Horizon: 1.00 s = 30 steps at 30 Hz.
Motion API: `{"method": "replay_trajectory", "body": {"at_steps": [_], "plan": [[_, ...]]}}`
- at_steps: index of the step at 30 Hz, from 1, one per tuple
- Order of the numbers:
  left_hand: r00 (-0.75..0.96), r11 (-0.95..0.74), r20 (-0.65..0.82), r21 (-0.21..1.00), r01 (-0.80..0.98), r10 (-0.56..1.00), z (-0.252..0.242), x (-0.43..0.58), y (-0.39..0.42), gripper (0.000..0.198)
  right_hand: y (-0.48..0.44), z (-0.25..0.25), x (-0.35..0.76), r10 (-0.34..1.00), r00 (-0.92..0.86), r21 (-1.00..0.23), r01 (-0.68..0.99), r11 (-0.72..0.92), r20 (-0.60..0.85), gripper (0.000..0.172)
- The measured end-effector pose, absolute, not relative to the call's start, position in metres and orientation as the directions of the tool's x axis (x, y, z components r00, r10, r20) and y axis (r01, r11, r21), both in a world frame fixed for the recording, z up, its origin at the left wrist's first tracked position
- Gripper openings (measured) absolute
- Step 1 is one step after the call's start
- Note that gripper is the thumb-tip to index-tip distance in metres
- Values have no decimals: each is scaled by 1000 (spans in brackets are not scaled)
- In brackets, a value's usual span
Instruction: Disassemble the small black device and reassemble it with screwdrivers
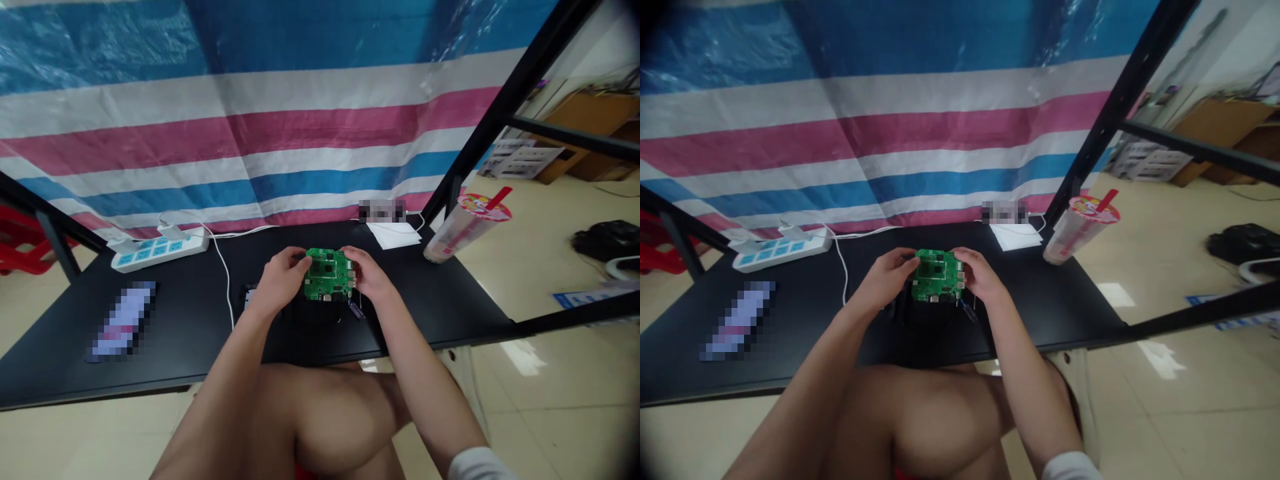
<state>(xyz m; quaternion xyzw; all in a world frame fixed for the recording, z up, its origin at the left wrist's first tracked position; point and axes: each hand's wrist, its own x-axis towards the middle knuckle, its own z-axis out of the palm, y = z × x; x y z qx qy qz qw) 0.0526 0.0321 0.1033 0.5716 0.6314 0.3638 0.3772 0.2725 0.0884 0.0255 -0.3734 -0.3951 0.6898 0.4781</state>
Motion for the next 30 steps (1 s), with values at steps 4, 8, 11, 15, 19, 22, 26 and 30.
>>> {"method": "replay_trajectory", "body": {"at_steps": [4, 8, 11, 15, 19, 22, 26, 30], "plan": [[20, 164, -177, 946, 281, 984, 94, 41, 34, 33, 87, 26, 269, 955, -270, -888, -401, -226, -121, 43], [-66, 162, -152, 968, 193, 986, 97, 37, 32, 32, 84, 30, 266, 946, -309, -867, -441, -231, -94, 55], [-163, 128, -108, 985, 116, 981, 100, 38, 32, 33, 82, 33, 264, 924, -378, -843, -477, -248, -58, 63], [-221, 99, -83, 993, 61, 972, 102, 42, 33, 32, 80, 34, 261, 890, -451, -866, -416, -277, -68, 53], [-237, 88, -63, 992, 95, 969, 99, 45, 35, 32, 79, 34, 259, 909, -407, -883, -386, -265, -95, 42], [-323, 30, 55, 967, 254, 945, 97, 49, 36, 30, 79, 34, 258, 936, -343, -891, -394, -227, -87, 42], [-290, -9, 137, 915, 402, 947, 99, 59, 33, 31, 80, 34, 254, 974, -224, -901, -414, -132, -39, 42], [-282, 37, 89, 909, 415, 955, 101, 71, 28, 60, 81, 35, 248, 997, -76, -905, -425, -6, 28, 40]]}}
